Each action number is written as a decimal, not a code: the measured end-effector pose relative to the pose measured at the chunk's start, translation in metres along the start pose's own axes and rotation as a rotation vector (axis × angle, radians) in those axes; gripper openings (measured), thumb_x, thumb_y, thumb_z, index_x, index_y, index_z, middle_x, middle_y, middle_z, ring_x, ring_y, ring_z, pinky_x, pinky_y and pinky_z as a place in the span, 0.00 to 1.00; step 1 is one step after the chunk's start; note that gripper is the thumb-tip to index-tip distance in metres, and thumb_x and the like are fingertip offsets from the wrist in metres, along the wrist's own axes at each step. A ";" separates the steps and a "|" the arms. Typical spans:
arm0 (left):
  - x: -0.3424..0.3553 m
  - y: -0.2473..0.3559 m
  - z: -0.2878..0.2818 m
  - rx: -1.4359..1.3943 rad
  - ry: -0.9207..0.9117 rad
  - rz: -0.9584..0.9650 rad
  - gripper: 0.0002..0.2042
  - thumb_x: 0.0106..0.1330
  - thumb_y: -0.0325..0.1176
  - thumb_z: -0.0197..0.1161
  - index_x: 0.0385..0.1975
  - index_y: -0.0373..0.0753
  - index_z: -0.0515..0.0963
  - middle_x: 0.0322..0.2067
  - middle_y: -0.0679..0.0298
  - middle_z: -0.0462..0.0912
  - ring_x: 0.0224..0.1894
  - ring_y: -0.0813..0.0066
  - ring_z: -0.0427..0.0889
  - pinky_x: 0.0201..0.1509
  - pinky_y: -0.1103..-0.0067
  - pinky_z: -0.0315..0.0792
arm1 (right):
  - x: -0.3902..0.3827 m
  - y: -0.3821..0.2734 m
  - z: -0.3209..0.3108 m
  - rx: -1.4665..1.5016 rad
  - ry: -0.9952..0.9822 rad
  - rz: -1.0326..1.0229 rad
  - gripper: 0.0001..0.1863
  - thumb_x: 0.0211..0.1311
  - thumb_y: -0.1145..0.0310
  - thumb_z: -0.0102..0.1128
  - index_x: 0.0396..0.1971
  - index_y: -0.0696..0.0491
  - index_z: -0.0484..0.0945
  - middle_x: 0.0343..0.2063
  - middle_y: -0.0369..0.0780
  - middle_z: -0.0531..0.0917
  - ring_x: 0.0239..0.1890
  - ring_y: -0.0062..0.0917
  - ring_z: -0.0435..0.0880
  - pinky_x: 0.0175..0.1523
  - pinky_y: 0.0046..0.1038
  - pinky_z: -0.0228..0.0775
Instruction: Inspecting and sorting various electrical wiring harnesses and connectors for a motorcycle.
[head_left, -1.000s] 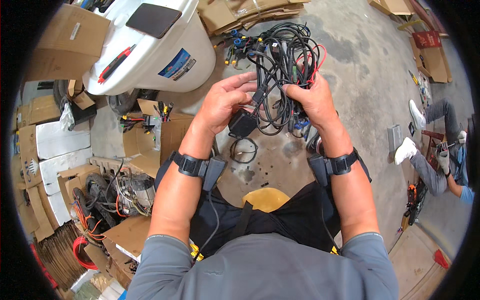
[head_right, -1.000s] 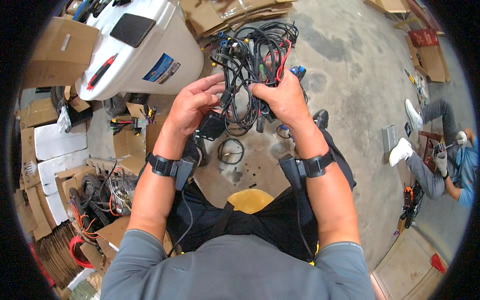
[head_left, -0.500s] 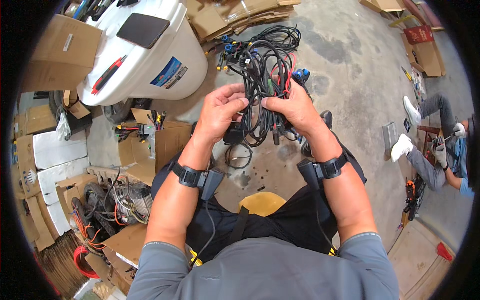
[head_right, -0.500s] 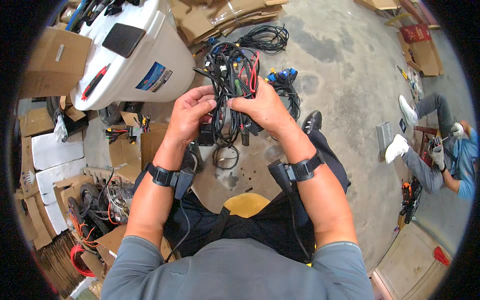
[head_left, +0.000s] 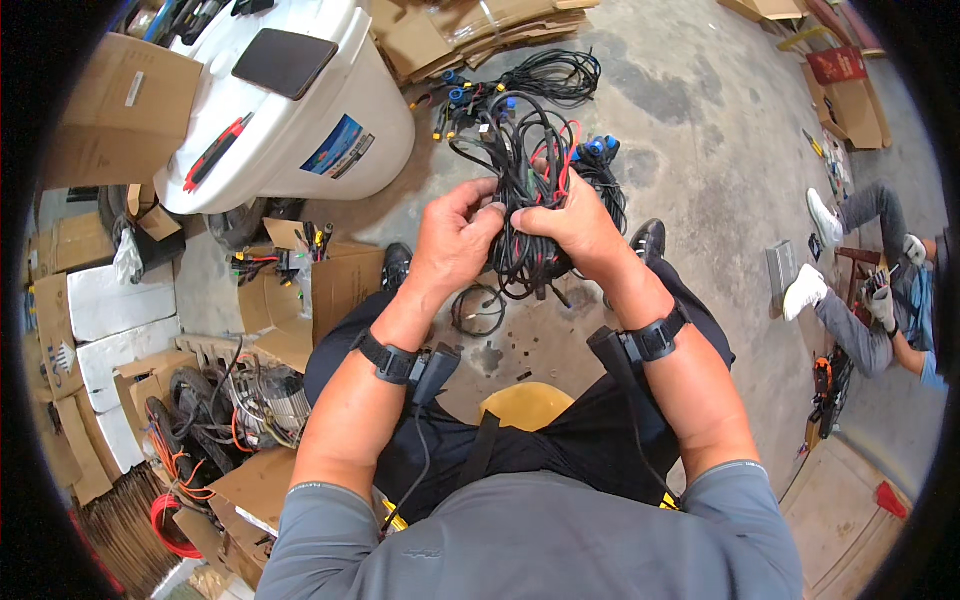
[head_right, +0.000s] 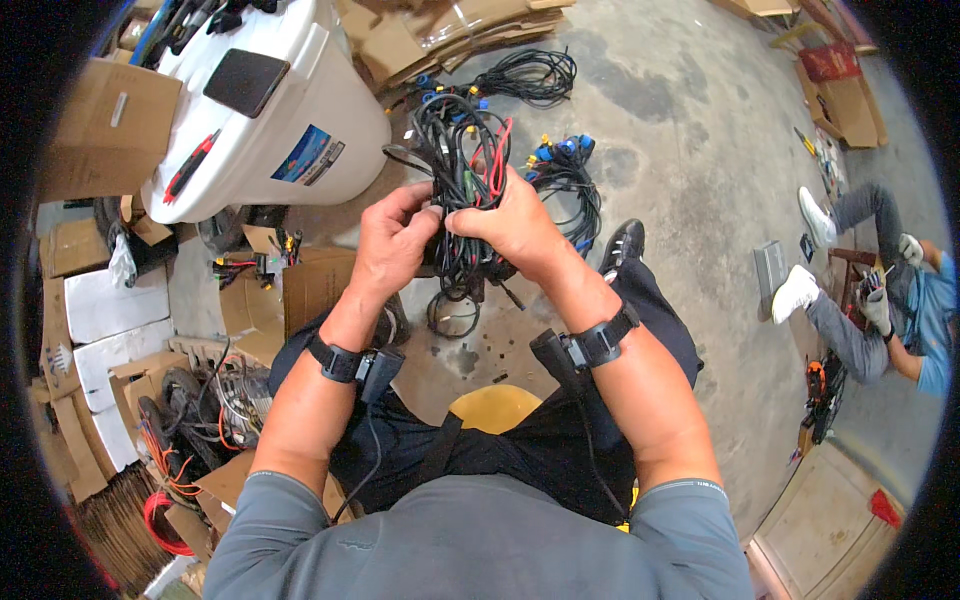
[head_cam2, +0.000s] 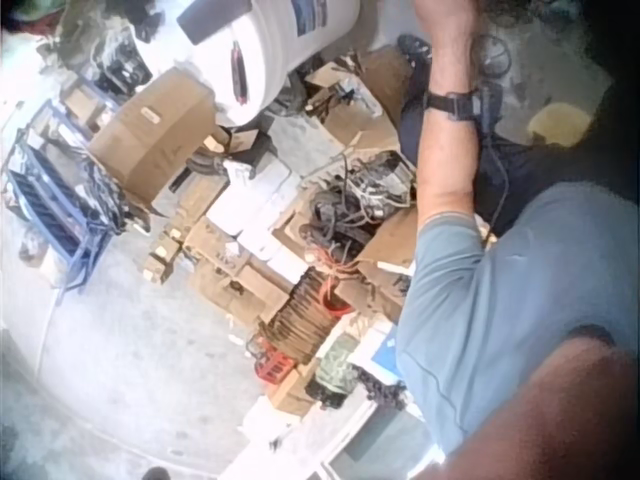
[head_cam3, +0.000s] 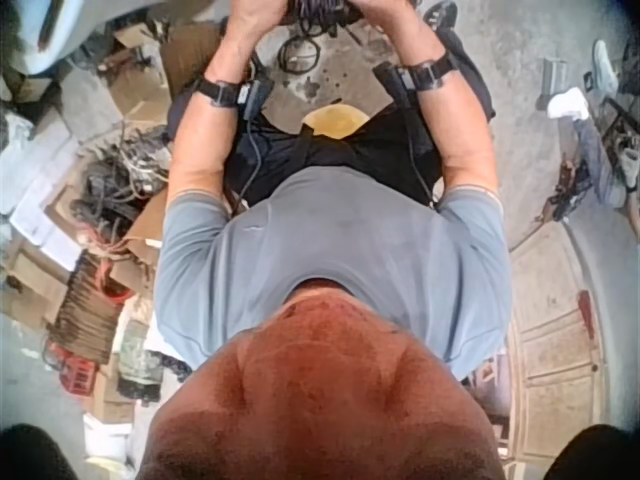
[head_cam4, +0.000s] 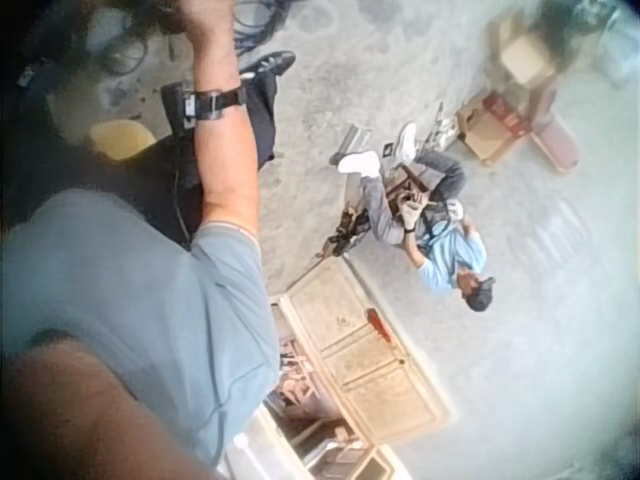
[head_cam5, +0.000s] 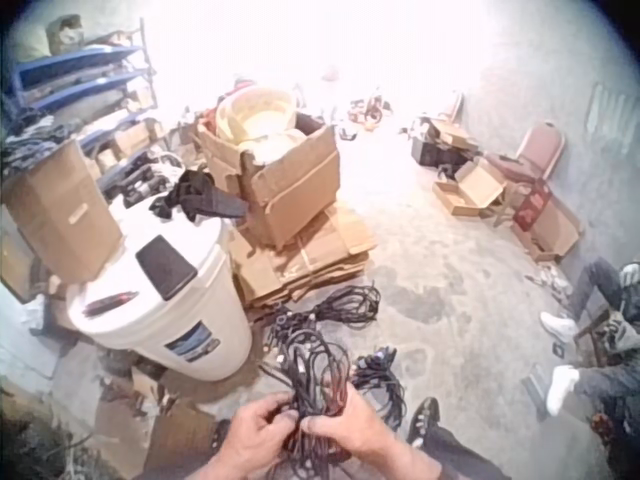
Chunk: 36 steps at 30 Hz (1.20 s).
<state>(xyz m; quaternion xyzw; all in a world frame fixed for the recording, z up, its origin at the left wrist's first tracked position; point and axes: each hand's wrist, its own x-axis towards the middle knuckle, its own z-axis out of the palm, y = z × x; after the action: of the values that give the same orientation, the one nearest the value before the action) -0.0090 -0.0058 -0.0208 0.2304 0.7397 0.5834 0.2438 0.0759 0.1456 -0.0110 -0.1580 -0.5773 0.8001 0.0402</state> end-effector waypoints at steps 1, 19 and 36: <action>0.001 0.002 -0.002 -0.094 -0.029 -0.056 0.14 0.61 0.25 0.58 0.45 0.27 0.77 0.27 0.66 0.81 0.28 0.83 0.75 0.34 0.83 0.71 | 0.000 -0.001 -0.002 -0.001 0.002 -0.003 0.27 0.45 0.76 0.65 0.50 0.57 0.70 0.38 0.33 0.79 0.39 0.18 0.77 0.49 0.23 0.71; 0.004 0.015 -0.031 -0.248 -0.131 0.005 0.01 0.59 0.23 0.61 0.29 0.33 0.77 0.27 0.61 0.83 0.30 0.77 0.80 0.39 0.81 0.74 | 0.007 -0.002 -0.008 -0.060 0.097 -0.024 0.26 0.44 0.80 0.62 0.49 0.57 0.68 0.35 0.33 0.78 0.36 0.17 0.77 0.44 0.23 0.72; 0.021 0.006 -0.047 -0.304 0.079 -0.158 0.11 0.66 0.34 0.60 0.35 0.31 0.80 0.28 0.60 0.84 0.30 0.75 0.82 0.38 0.79 0.74 | -0.004 -0.034 -0.027 0.297 0.057 -0.040 0.25 0.45 0.79 0.56 0.49 0.59 0.71 0.33 0.36 0.80 0.31 0.19 0.80 0.39 0.25 0.77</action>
<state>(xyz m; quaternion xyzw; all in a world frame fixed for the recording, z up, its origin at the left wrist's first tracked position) -0.0541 -0.0268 -0.0072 0.1087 0.6680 0.6760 0.2916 0.0836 0.1811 0.0142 -0.1612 -0.4542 0.8710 0.0954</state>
